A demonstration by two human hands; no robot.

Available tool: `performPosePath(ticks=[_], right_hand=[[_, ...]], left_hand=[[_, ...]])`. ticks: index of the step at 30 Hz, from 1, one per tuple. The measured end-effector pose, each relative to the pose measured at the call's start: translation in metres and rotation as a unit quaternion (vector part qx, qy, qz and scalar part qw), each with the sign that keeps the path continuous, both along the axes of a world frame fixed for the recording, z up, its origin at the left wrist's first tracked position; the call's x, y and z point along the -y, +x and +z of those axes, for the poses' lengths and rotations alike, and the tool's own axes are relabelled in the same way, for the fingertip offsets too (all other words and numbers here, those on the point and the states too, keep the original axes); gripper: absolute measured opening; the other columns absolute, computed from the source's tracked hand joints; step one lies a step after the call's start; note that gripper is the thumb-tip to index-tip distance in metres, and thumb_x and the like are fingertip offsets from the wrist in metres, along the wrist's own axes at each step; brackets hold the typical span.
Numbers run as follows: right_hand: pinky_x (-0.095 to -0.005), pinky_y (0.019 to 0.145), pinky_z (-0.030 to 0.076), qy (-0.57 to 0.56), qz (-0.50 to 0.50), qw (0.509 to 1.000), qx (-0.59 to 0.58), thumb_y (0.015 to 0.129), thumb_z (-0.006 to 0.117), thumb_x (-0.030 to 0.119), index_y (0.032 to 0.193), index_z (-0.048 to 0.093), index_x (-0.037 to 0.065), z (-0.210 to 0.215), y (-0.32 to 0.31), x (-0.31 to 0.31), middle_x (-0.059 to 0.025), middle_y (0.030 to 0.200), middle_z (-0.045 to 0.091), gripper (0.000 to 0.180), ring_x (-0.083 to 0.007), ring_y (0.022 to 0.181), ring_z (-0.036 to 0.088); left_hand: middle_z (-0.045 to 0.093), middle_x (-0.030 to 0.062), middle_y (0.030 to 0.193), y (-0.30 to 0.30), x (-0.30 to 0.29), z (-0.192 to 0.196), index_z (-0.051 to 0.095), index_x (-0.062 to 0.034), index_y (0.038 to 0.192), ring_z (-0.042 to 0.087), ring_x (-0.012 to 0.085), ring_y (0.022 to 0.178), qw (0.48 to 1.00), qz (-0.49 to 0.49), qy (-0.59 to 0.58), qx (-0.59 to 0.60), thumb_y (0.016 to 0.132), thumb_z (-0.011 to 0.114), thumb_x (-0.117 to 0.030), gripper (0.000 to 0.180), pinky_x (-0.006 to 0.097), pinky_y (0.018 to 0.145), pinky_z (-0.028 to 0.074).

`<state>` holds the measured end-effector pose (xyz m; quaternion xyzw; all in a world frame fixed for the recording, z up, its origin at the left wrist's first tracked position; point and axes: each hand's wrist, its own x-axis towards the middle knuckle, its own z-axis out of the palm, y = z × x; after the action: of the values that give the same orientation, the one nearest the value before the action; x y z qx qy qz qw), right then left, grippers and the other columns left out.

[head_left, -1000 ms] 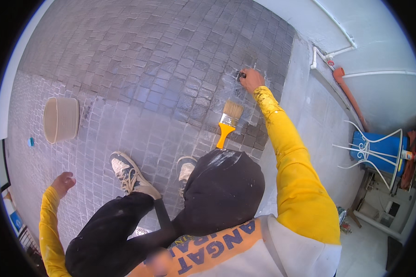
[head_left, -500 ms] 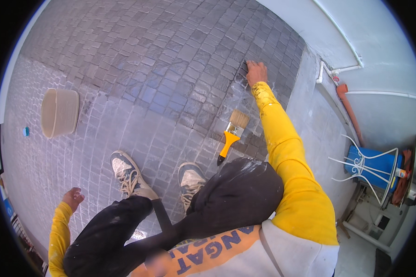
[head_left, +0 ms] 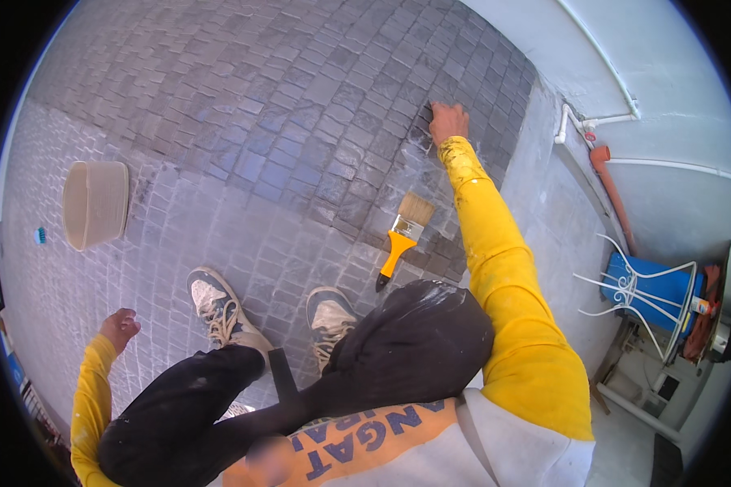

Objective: The person kneels on a tiled floor and applies grout between tiles using a brush and a grout float. They repeatedly dip the brush into a small container and spread the grout across the tile surface, then use the float to smooth and press the grout into the joints.

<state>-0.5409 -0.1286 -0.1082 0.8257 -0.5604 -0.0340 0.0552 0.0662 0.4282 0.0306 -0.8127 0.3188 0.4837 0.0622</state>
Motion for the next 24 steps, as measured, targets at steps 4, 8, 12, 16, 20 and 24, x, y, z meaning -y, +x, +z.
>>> performPosePath(ticks=[4, 8, 12, 16, 20, 24], right_hand=[[-0.0446, 0.093, 0.043, 0.028, -0.002, 1.0, -0.008, 0.084, 0.056, 0.008, 0.12, 0.067, 0.014, 0.007, 0.001, 0.0, -0.0044, 0.12, 0.067, 0.039, -0.0301, 0.109, 0.056], [-0.0459, 0.094, 0.044, 0.027, -0.002, 0.999, -0.035, 0.086, 0.054, 0.009, 0.119, 0.068, 0.014, 0.01, 0.005, 0.002, -0.0048, 0.119, 0.068, 0.037, -0.0306, 0.11, 0.057], [-0.0472, 0.094, 0.043, 0.057, -0.01, 0.997, -0.05, 0.087, 0.053, 0.011, 0.116, 0.068, 0.013, 0.013, 0.009, 0.005, -0.0049, 0.115, 0.069, 0.032, -0.0309, 0.11, 0.057], [-0.0477, 0.093, 0.042, 0.05, -0.016, 0.998, -0.03, 0.09, 0.052, 0.014, 0.108, 0.07, 0.012, 0.014, 0.009, 0.003, -0.005, 0.112, 0.069, 0.025, -0.0301, 0.111, 0.056], [-0.0476, 0.094, 0.042, 0.051, -0.009, 0.998, -0.02, 0.09, 0.051, 0.014, 0.108, 0.07, 0.012, 0.011, 0.006, 0.004, -0.0046, 0.114, 0.069, 0.026, -0.0302, 0.111, 0.056], [-0.048, 0.094, 0.042, 0.055, -0.02, 0.998, -0.028, 0.09, 0.05, 0.013, 0.11, 0.07, 0.013, 0.009, 0.003, 0.008, -0.004, 0.114, 0.069, 0.027, -0.0303, 0.112, 0.056]], left_hand=[[0.066, 0.0183, 0.114, -0.004, 0.005, 0.003, 0.058, -0.0015, 0.124, 0.064, 0.0275, 0.107, 1.0, -0.006, 0.012, -0.001, 0.088, 0.071, -0.021, 0.042, 0.037, 0.091, 0.051], [0.066, 0.0181, 0.115, -0.004, 0.005, 0.002, 0.058, -0.0021, 0.125, 0.063, 0.0279, 0.108, 1.0, -0.011, 0.02, -0.008, 0.089, 0.071, -0.022, 0.043, 0.037, 0.091, 0.052], [0.066, 0.0167, 0.115, -0.002, 0.009, 0.006, 0.057, -0.0018, 0.127, 0.064, 0.027, 0.107, 0.999, -0.022, 0.024, 0.013, 0.089, 0.071, -0.023, 0.045, 0.037, 0.092, 0.052], [0.066, 0.0165, 0.116, -0.004, 0.013, 0.007, 0.057, -0.0017, 0.127, 0.063, 0.0268, 0.107, 0.999, -0.025, 0.032, 0.032, 0.089, 0.07, -0.022, 0.045, 0.037, 0.092, 0.052], [0.065, 0.0179, 0.119, -0.005, 0.015, 0.008, 0.057, -0.0042, 0.128, 0.063, 0.0286, 0.11, 0.999, -0.005, 0.038, -0.002, 0.089, 0.071, -0.021, 0.044, 0.038, 0.093, 0.051], [0.065, 0.0171, 0.117, -0.003, 0.019, 0.01, 0.057, -0.0027, 0.127, 0.062, 0.0277, 0.11, 0.999, -0.003, 0.034, 0.002, 0.089, 0.07, -0.021, 0.045, 0.037, 0.094, 0.051]])
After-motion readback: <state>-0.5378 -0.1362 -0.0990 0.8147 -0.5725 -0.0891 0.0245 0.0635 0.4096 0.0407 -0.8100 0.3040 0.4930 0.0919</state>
